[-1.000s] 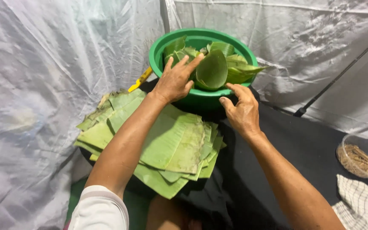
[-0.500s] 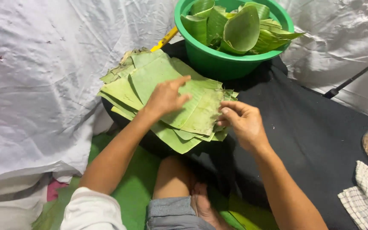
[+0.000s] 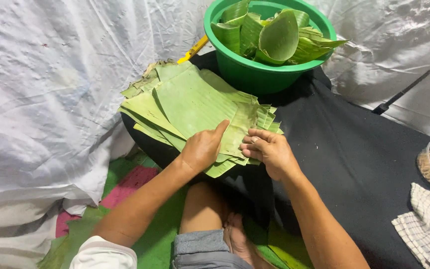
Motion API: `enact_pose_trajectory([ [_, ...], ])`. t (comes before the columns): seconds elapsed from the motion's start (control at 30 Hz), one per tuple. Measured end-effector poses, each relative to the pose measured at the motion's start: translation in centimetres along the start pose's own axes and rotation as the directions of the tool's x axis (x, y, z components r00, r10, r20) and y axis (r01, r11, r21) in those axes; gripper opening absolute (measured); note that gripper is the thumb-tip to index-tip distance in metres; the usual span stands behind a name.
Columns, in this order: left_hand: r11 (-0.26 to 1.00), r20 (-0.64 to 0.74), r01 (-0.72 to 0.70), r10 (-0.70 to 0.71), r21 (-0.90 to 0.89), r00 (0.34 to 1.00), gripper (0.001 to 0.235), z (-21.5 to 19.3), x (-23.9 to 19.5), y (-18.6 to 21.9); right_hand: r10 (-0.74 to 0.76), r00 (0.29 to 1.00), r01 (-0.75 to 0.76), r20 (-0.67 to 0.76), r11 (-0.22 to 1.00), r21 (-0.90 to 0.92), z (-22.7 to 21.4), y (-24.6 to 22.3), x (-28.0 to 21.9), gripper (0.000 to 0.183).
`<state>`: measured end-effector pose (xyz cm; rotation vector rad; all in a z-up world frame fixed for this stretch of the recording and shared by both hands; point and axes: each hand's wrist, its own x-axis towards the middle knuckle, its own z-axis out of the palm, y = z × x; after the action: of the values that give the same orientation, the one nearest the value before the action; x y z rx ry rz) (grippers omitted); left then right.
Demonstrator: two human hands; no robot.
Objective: The person cleans individual banana leaves using a cloth and then folds them into cone-shaped containers.
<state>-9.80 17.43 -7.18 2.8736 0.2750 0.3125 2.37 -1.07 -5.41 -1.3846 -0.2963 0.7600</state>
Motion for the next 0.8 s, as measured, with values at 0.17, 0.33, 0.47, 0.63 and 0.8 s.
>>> enact_pose_trajectory([
  [0.17, 0.99, -0.099, -0.025, 0.039, 0.138, 0.994, 0.064, 1.6, 0.0, 0.2, 0.008, 1.0, -0.008, -0.017, 1.0, 0.005, 0.2, -0.2, -0.3, 0.044],
  [0.33, 0.942, -0.323, -0.065, 0.177, 0.329, 0.93, 0.063, 1.3, -0.2, 0.4, 0.004, 1.0, -0.004, -0.018, 1.0, -0.009, 0.8, -1.2, -0.7, 0.046],
  [0.47, 0.929, -0.474, -0.168, 0.316, 0.328, 0.822, 0.055, -1.7, -1.6, 4.8, 0.025, 0.999, -0.028, 0.045, 0.997, 0.066, 1.1, -1.0, -0.8, 0.066],
  [0.63, 0.927, -0.53, -0.366, 0.349, 0.078, 0.773, 0.037, -1.3, -2.7, 9.8, -0.027, 0.993, 0.043, -0.118, 0.989, 0.139, -4.2, 4.5, 1.8, 0.045],
  [0.8, 0.94, -0.277, -0.328, 0.293, -0.09, 0.915, 0.067, -1.3, -1.2, 9.9, 0.006, 0.99, -0.001, -0.14, 1.0, 0.031, -9.7, 2.2, -2.8, 0.024],
])
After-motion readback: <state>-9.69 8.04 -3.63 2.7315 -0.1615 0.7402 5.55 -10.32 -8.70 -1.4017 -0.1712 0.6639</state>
